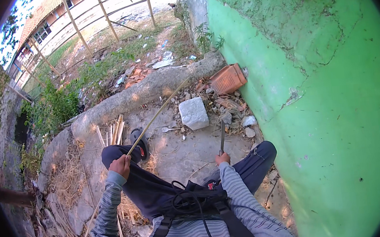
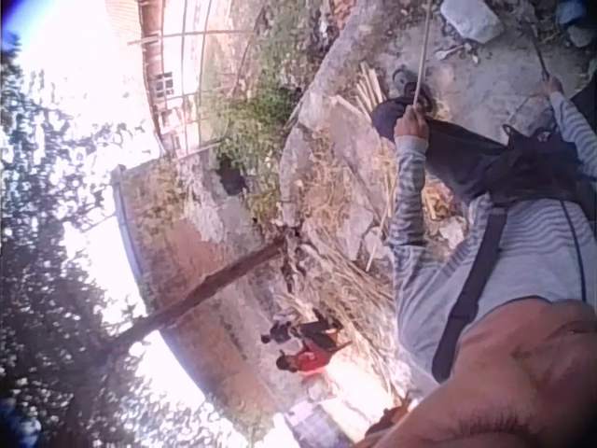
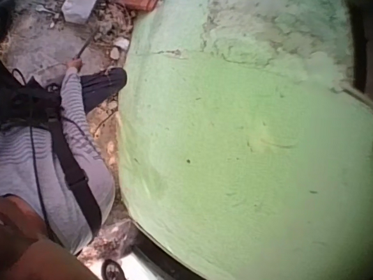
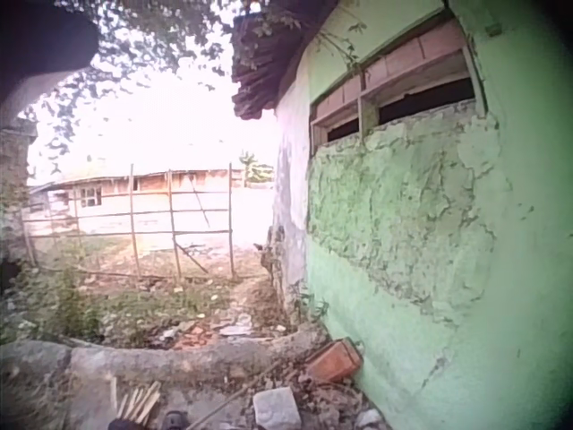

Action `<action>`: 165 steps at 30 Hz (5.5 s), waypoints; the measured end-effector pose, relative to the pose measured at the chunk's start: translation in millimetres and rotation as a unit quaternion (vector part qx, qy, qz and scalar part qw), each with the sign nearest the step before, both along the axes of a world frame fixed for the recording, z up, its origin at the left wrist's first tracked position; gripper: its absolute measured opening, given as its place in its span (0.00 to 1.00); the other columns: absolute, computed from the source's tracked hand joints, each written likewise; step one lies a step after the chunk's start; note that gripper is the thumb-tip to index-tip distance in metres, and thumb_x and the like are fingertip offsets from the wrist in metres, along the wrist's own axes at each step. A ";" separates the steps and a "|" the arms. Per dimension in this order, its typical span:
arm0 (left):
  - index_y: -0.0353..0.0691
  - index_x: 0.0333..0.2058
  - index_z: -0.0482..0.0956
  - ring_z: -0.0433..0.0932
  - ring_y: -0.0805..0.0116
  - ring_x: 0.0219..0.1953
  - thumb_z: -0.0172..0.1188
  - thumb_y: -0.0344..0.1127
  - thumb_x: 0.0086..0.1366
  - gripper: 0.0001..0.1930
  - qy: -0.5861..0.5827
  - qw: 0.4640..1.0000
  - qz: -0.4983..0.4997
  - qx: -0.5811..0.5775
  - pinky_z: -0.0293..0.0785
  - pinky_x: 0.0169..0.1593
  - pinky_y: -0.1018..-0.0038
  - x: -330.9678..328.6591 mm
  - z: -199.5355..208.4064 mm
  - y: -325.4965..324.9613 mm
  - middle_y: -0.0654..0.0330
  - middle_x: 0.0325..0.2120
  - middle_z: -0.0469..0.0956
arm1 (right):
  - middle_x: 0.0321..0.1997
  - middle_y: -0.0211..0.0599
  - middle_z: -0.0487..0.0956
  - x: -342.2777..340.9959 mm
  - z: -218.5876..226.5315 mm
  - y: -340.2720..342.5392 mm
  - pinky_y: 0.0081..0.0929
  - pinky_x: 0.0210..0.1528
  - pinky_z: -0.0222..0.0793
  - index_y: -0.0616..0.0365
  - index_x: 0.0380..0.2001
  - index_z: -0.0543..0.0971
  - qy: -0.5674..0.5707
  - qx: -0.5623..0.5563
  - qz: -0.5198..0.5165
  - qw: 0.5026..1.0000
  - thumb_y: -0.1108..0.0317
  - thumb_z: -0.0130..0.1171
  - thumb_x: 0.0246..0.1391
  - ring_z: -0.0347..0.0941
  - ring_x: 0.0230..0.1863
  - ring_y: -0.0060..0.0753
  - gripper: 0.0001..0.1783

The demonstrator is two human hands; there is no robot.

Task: The person shaves a long thin piece of wood with a machete, holding the wood against a stone block to peel off thin layers.

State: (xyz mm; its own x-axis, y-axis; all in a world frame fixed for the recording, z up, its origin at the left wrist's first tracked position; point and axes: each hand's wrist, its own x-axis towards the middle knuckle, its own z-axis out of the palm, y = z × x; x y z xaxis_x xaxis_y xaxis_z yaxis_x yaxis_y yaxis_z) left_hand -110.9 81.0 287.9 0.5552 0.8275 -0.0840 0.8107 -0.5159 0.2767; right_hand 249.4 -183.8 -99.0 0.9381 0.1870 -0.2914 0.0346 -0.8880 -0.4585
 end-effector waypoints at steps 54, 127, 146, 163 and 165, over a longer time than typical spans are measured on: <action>0.47 0.36 0.81 0.81 0.46 0.28 0.48 0.49 0.75 0.17 -0.174 0.984 0.041 -0.010 0.73 0.31 0.56 47.7 -38.6 -2.9 0.52 0.23 0.81 | 0.39 0.51 0.83 -107.9 42.4 50.2 0.44 0.45 0.74 0.56 0.44 0.81 0.284 0.070 0.554 0.780 0.56 0.64 0.46 0.81 0.41 0.53 0.23; 0.40 0.44 0.74 0.85 0.46 0.41 0.54 0.35 0.66 0.10 0.135 0.985 -0.019 -0.109 0.79 0.45 0.53 163.3 -212.2 -40.0 0.47 0.37 0.84 | 0.31 0.51 0.81 -41.6 134.6 104.4 0.45 0.41 0.72 0.59 0.35 0.80 0.212 0.124 0.376 0.894 0.33 0.54 0.59 0.79 0.35 0.55 0.34; 0.43 0.47 0.74 0.84 0.45 0.43 0.51 0.42 0.70 0.13 0.136 0.982 -0.017 -0.133 0.78 0.46 0.52 160.7 -220.5 -38.6 0.49 0.38 0.84 | 0.60 0.57 0.76 -53.1 152.9 95.4 0.44 0.58 0.72 0.42 0.73 0.57 0.130 0.256 0.467 0.836 0.57 0.49 0.69 0.74 0.57 0.64 0.31; 0.39 0.42 0.72 0.85 0.43 0.37 0.53 0.34 0.65 0.09 0.083 0.993 -0.024 -0.078 0.79 0.40 0.53 158.6 -229.7 -43.6 0.47 0.33 0.84 | 0.22 0.34 0.72 -65.3 154.4 102.4 0.31 0.35 0.70 0.37 0.72 0.62 0.179 0.301 0.398 0.848 0.50 0.44 0.71 0.70 0.25 0.31 0.29; 0.39 0.43 0.72 0.85 0.42 0.37 0.53 0.34 0.65 0.09 0.089 0.991 -0.024 -0.092 0.79 0.41 0.52 155.8 -227.1 -43.0 0.47 0.34 0.84 | 0.26 0.39 0.77 -71.3 154.6 103.7 0.34 0.37 0.71 0.38 0.72 0.63 0.160 0.296 0.401 0.852 0.51 0.45 0.71 0.75 0.28 0.40 0.28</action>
State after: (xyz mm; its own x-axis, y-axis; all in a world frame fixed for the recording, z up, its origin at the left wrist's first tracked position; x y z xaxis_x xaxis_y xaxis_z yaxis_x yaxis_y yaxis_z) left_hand 45.0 38.0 60.8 0.5561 0.7621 -0.3315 0.8311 -0.5089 0.2242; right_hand 178.1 -80.1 55.5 0.3298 0.9336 -0.1401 0.3099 -0.2473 -0.9181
